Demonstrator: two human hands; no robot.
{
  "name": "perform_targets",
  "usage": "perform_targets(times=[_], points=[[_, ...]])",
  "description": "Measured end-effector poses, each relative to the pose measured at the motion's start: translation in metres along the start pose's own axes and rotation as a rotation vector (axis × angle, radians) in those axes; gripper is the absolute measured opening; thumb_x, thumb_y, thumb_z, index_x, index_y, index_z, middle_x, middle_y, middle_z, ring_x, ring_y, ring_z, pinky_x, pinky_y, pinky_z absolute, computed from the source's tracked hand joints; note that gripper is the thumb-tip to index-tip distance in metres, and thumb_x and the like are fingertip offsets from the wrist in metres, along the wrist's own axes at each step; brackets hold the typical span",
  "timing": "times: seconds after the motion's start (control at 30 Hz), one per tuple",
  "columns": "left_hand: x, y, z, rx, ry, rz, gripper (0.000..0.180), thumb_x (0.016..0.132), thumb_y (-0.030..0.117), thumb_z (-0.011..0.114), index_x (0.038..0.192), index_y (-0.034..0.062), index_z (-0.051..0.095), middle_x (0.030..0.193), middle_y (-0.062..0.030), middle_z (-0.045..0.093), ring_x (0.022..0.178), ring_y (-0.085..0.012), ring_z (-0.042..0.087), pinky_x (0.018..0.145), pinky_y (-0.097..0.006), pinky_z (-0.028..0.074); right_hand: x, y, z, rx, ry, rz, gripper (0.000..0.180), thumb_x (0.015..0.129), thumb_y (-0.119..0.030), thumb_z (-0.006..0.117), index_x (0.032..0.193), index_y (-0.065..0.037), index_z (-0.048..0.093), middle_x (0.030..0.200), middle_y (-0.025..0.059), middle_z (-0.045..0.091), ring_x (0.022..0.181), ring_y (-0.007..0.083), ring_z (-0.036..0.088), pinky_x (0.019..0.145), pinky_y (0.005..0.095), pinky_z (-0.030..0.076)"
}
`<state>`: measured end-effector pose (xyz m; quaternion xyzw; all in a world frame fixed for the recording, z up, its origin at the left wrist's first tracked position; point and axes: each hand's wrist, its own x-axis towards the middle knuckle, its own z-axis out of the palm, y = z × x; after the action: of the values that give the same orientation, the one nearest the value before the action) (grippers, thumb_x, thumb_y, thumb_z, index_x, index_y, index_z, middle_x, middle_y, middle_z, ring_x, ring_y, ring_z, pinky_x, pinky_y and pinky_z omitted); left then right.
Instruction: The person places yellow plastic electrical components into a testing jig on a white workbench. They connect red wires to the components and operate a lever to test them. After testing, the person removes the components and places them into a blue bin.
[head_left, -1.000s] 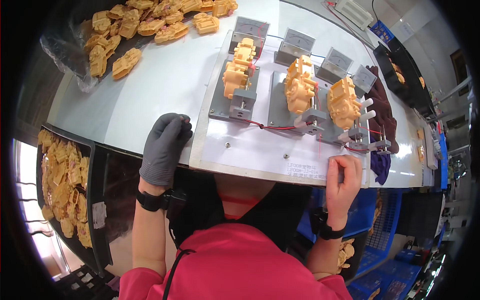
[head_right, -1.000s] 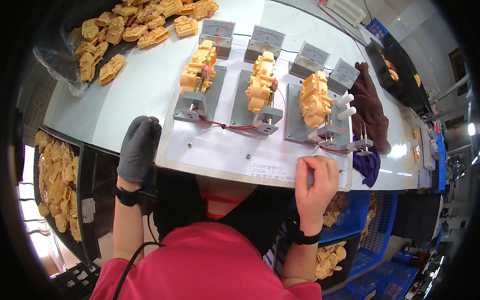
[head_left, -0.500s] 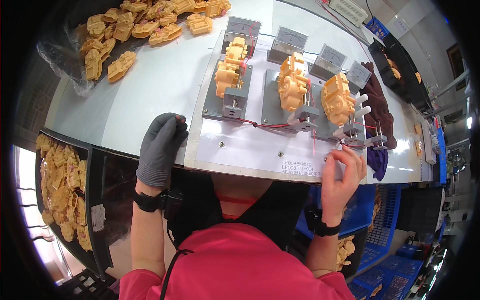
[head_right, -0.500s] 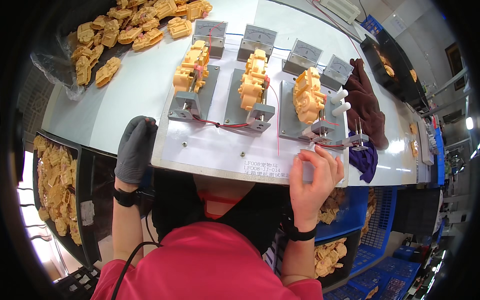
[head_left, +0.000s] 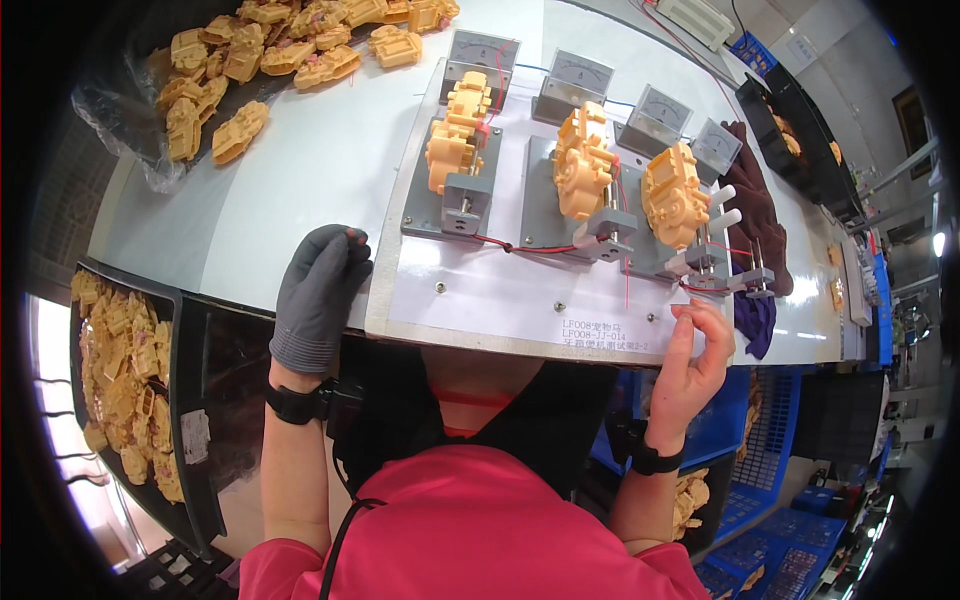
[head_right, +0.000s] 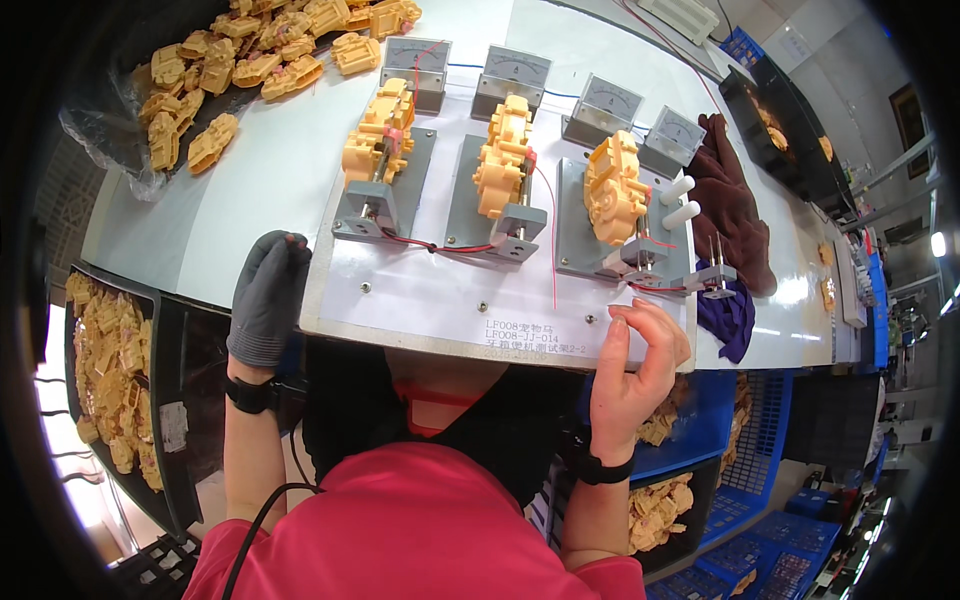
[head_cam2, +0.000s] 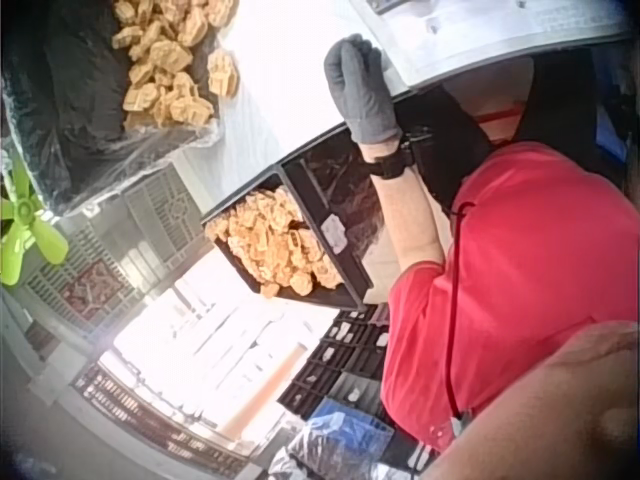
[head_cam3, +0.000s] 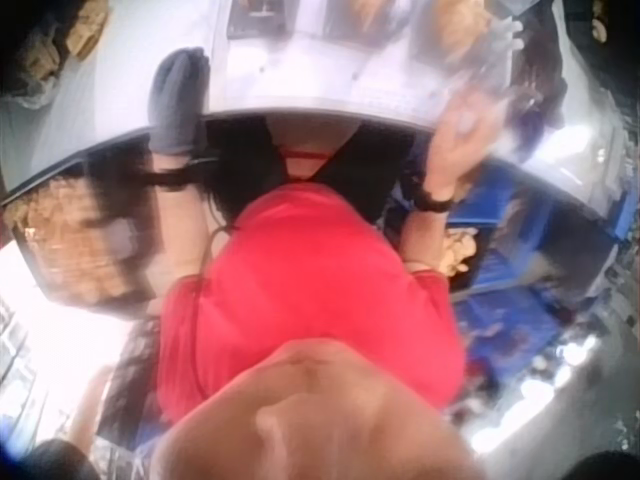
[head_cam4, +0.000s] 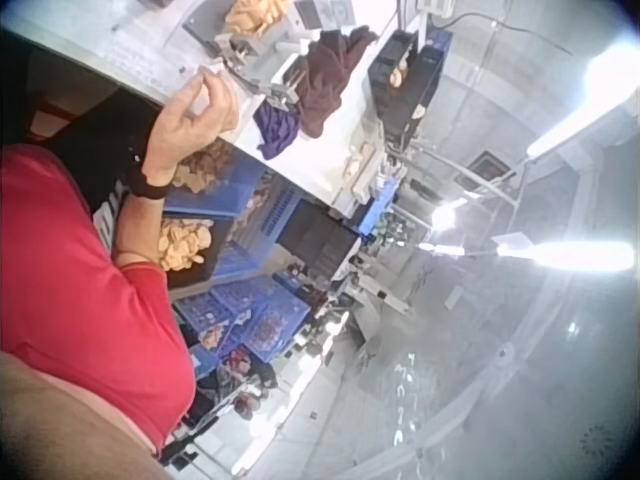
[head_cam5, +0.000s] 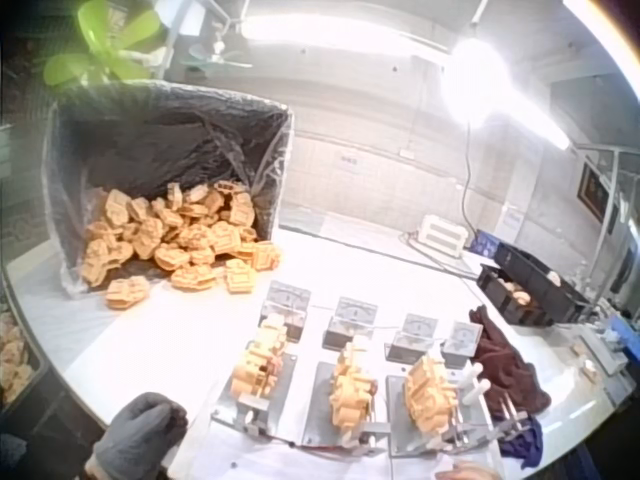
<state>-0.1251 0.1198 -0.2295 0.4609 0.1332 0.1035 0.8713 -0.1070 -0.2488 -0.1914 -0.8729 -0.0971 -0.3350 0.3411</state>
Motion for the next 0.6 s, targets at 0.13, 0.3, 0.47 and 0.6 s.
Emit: perform_targets(times=[0.13,0.3,0.47,0.6], points=[[0.000,0.000,0.004,0.024,0.024,0.005,0.017,0.102,0.013,0.059,0.115,0.0030,0.063,0.111,-0.0073,0.066,0.104,-0.0160,0.061,0.098,-0.031,0.048,0.003,-0.002,0.000,0.024,-0.008,0.009,0.010,0.091,-0.003,0.064,0.101,-0.005,0.065,0.109,0.0092,0.066,0.108,0.0261,0.059,0.096,0.0363,0.043],[0.000,-0.004,0.001,0.041,0.057,0.057,0.018,0.102,0.017,0.059,0.115,0.0050,0.063,0.110,-0.0054,0.066,0.100,-0.0139,0.062,0.091,-0.029,0.051,0.018,-0.014,-0.009,0.088,-0.157,0.126,0.011,0.091,-0.003,0.065,0.102,-0.003,0.067,0.104,0.0099,0.064,0.098,0.0249,0.060,0.087,0.0352,0.047],[0.002,-0.005,-0.003,0.059,0.029,0.063,0.019,0.103,0.017,0.058,0.116,0.0044,0.062,0.111,-0.0063,0.066,0.101,-0.0139,0.062,0.092,-0.029,0.051,0.028,-0.019,-0.021,-0.006,-0.326,0.074,0.009,0.090,-0.006,0.069,0.098,-0.003,0.069,0.097,0.0099,0.063,0.087,0.0245,0.060,0.081,0.0340,0.048],[0.001,-0.003,0.000,0.054,0.026,0.054,0.019,0.103,0.017,0.058,0.116,0.0038,0.062,0.111,-0.0068,0.066,0.102,-0.0143,0.062,0.093,-0.029,0.051,0.028,-0.011,-0.017,-0.042,-0.371,0.004,0.009,0.088,-0.006,0.071,0.096,-0.003,0.069,0.093,0.0098,0.063,0.087,0.0263,0.060,0.079,0.0348,0.049]])
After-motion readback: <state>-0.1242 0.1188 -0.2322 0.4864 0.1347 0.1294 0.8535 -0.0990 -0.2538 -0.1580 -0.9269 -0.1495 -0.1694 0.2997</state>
